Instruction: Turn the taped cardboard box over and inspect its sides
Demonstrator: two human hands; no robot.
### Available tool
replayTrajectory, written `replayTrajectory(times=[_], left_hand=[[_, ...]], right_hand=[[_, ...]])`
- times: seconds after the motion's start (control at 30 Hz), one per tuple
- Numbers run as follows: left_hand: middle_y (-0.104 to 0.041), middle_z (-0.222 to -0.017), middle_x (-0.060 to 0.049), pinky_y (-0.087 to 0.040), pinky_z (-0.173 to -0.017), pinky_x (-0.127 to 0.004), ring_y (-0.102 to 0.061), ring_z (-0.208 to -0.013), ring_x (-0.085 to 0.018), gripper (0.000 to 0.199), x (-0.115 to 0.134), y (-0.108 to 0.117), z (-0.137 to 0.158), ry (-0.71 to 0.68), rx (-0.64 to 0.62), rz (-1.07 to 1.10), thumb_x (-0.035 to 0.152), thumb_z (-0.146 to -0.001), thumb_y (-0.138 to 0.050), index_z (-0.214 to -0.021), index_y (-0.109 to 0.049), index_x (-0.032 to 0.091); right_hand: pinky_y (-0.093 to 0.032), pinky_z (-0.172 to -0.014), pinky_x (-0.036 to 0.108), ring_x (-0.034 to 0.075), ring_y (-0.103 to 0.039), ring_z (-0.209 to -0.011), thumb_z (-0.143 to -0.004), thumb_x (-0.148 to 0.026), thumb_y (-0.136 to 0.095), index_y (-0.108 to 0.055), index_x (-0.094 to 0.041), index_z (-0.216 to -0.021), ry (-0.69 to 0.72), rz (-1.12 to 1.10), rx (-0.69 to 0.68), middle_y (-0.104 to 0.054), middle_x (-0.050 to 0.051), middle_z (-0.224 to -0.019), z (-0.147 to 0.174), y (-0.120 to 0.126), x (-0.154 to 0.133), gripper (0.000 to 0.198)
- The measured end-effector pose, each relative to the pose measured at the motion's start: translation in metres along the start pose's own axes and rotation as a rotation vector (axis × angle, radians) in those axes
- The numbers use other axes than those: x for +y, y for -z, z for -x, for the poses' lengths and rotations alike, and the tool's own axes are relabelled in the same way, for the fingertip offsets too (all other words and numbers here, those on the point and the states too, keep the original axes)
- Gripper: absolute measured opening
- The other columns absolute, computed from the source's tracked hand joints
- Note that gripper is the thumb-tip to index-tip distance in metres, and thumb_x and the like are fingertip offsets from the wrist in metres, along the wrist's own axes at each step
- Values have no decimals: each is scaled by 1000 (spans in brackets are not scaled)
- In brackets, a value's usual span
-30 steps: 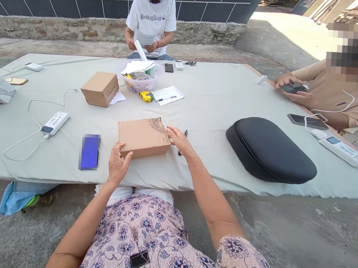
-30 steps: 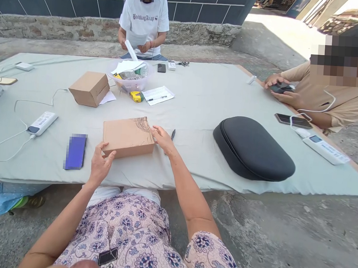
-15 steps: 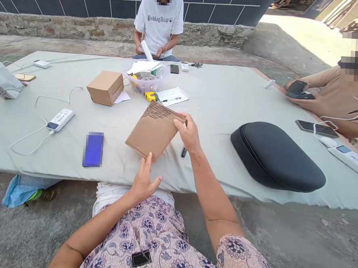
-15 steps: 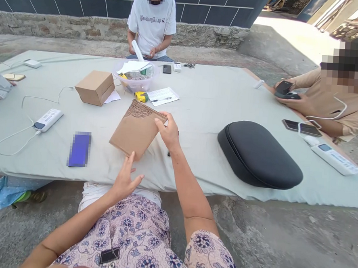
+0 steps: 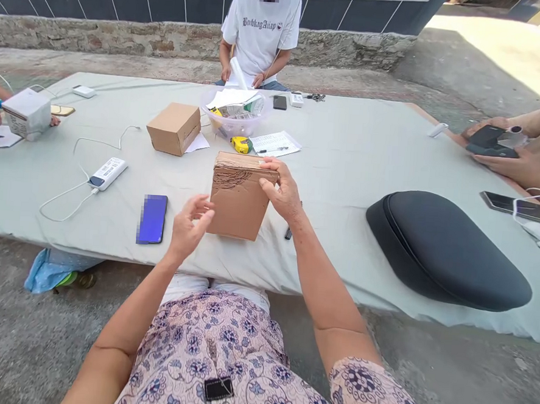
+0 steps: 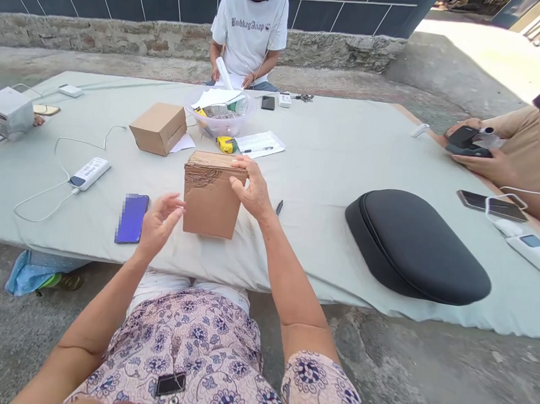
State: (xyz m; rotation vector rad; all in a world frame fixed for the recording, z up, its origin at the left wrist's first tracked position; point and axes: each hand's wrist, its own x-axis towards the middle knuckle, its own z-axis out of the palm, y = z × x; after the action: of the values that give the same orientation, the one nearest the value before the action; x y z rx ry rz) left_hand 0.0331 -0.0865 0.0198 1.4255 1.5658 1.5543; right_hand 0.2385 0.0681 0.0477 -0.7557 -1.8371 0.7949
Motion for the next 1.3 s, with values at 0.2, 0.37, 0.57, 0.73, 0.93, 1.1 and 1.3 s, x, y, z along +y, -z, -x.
replayTrajectory(times=[0.2, 0.37, 0.57, 0.73, 0.93, 1.1, 1.3], left_hand=[[-30, -163, -13, -37, -116, -55, -32, -151, -37, 99, -5, 5, -77, -18, -67, 32, 58, -77, -75, -156, -22, 35], [-32, -163, -8, -33, -121, -50, -33, -151, -32, 86, -17, -28, -98, -90, -195, 247, 64, -86, -62, -156, -23, 33], [-48, -149, -8, -33, -122, -46, -43, -144, -28, 67, -22, -38, -96, -118, -105, 212, 56, -89, -63, -146, -42, 28], [-47, -152, -7, -39, -119, -45, -47, -141, -28, 68, -18, -32, -92, -125, -146, 238, 55, -88, -64, -146, -41, 30], [-38, -161, -7, -37, -120, -47, -43, -146, -27, 94, -30, -32, -84, -39, -275, 315, 56, -85, -67, -158, -13, 34], [-33, -164, -7, -33, -123, -47, -36, -150, -27, 95, -37, -33, -84, -41, -262, 335, 59, -85, -66, -159, -12, 34], [-33, -163, -13, -35, -121, -53, -38, -148, -34, 119, -46, -21, -75, 40, -402, 295, 56, -73, -78, -161, -2, 30]], right_hand=[[-32, -121, 48, 26, -43, -144, -83, -33, -61, -60, -28, -112, 7, -2, 15, -58, 6, -141, 0, -2, 0, 29], [-33, -121, 48, 26, -43, -144, -85, -37, -61, -60, -29, -112, 4, 18, -7, -57, 6, -140, 2, 0, 0, 28], [-31, -122, 47, 26, -41, -145, -87, -40, -61, -59, -30, -113, 21, 23, -13, -56, 5, -140, 3, -1, -1, 28], [-30, -122, 46, 27, -42, -144, -87, -42, -61, -59, -29, -112, 35, 18, -2, -56, 6, -139, 5, -3, -2, 28], [-29, -123, 47, 27, -41, -145, -87, -44, -62, -59, -29, -112, 29, 2, -20, -55, 6, -140, 5, -3, -3, 30], [-29, -123, 48, 27, -41, -144, -88, -46, -61, -59, -29, -114, 32, 4, -13, -56, 6, -141, 5, -3, -2, 31], [-36, -120, 43, 27, -38, -148, -87, -65, -59, -56, -30, -130, 13, -73, -47, -50, 6, -151, 2, 3, 13, 56]])
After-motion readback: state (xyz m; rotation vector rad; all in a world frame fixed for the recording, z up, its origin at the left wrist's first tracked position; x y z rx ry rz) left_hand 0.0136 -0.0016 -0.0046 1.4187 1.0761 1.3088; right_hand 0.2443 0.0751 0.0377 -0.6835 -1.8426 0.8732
